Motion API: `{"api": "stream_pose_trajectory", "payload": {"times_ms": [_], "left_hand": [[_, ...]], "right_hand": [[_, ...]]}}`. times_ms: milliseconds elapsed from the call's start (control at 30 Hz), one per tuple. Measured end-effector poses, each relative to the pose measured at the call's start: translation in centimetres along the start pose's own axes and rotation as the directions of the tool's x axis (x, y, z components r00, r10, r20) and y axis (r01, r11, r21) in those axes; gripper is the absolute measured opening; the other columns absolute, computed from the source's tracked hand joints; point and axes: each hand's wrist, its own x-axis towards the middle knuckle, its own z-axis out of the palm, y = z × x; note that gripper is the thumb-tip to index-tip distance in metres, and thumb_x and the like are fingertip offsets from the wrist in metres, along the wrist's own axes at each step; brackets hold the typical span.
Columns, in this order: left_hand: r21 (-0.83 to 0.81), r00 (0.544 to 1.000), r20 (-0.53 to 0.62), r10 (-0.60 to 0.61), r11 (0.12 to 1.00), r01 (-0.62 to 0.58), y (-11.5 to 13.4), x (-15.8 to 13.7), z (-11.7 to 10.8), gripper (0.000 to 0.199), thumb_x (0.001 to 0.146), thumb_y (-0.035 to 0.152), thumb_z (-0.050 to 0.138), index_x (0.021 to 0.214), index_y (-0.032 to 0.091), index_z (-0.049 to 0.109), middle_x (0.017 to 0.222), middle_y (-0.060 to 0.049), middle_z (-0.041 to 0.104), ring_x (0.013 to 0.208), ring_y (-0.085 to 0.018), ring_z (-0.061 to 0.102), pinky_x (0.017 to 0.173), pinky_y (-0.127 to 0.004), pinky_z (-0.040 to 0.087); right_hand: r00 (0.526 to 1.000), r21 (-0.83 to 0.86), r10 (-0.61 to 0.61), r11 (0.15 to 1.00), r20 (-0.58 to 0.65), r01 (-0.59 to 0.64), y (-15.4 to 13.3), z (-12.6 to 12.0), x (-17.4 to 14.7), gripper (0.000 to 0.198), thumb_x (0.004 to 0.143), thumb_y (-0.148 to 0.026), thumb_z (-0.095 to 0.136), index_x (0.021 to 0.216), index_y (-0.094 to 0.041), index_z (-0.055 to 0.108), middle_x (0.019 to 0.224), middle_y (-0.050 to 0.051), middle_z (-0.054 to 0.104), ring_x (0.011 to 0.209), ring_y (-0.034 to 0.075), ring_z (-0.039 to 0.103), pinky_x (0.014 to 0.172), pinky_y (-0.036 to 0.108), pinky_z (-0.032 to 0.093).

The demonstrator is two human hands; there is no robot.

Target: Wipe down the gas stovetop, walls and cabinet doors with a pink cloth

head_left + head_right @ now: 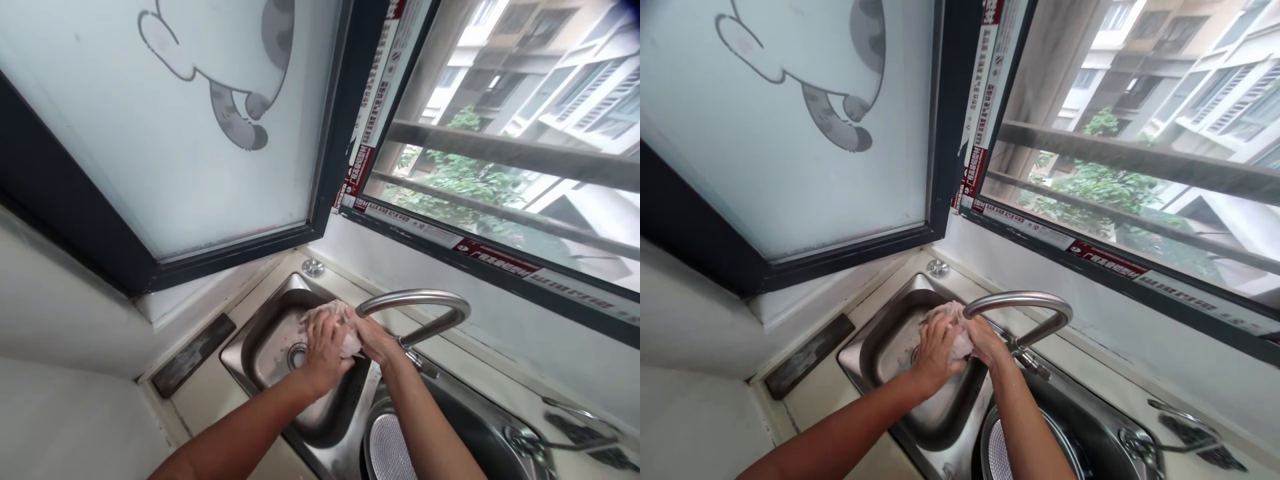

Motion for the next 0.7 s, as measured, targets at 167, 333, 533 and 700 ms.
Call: {"api": "stream_pose_trajectory", "payload": {"times_ms": [167, 333, 533, 700], "left_hand": [[-0.249, 0.983, -0.032, -0.183, 0.954, 0.169, 0.5, 2.2, -1.4, 0.019, 0.075, 0.033, 0.071, 0.087, 0.020, 0.063, 0.097, -0.005, 0.062, 0.104, -0.027, 0.056, 0.103, -0.043, 0.042], [-0.524, 0.947, 0.083, -0.309, 0.795, 0.305, 1.4, 3.9, -1.4, 0.050, 0.081, 0.064, 0.060, 0.099, 0.017, 0.062, 0.088, -0.004, 0.066, 0.082, -0.018, 0.060, 0.077, -0.030, 0.048], [-0.604, 0.900, 0.294, -0.323, 0.666, 0.437, 2.1, 4.0, -2.8, 0.055, 0.066, 0.062, 0.081, 0.090, 0.015, 0.068, 0.082, -0.003, 0.068, 0.077, -0.016, 0.060, 0.074, -0.027, 0.046], [-0.577, 0.796, 0.521, -0.309, 0.559, 0.595, 1.6, 3.2, -3.2, 0.064, 0.065, 0.075, 0.075, 0.090, 0.015, 0.072, 0.086, -0.007, 0.073, 0.084, -0.020, 0.066, 0.084, -0.032, 0.051]], "right_hand": [[0.995, 0.206, 0.004, 0.978, 0.100, -0.024, -0.7, -1.5, -1.8, 0.053, 0.079, -0.061, 0.068, 0.116, -0.023, 0.067, 0.112, 0.007, 0.072, 0.093, 0.022, 0.069, 0.081, 0.036, 0.057], [0.993, 0.092, -0.041, 0.995, 0.110, 0.031, -0.9, -0.9, -2.7, 0.058, 0.072, -0.056, 0.078, 0.119, -0.023, 0.066, 0.111, 0.007, 0.072, 0.095, 0.022, 0.067, 0.089, 0.039, 0.055], [0.982, 0.031, -0.147, 0.988, -0.119, 0.152, -1.1, -1.0, -2.1, 0.041, 0.077, -0.061, 0.069, 0.086, -0.021, 0.067, 0.081, 0.002, 0.069, 0.076, 0.019, 0.061, 0.074, 0.032, 0.051], [0.947, -0.105, -0.230, 0.972, -0.227, 0.210, -1.2, -1.4, -2.3, 0.035, 0.084, -0.057, 0.060, 0.084, -0.023, 0.067, 0.085, 0.002, 0.067, 0.082, 0.020, 0.059, 0.076, 0.031, 0.050]]}}
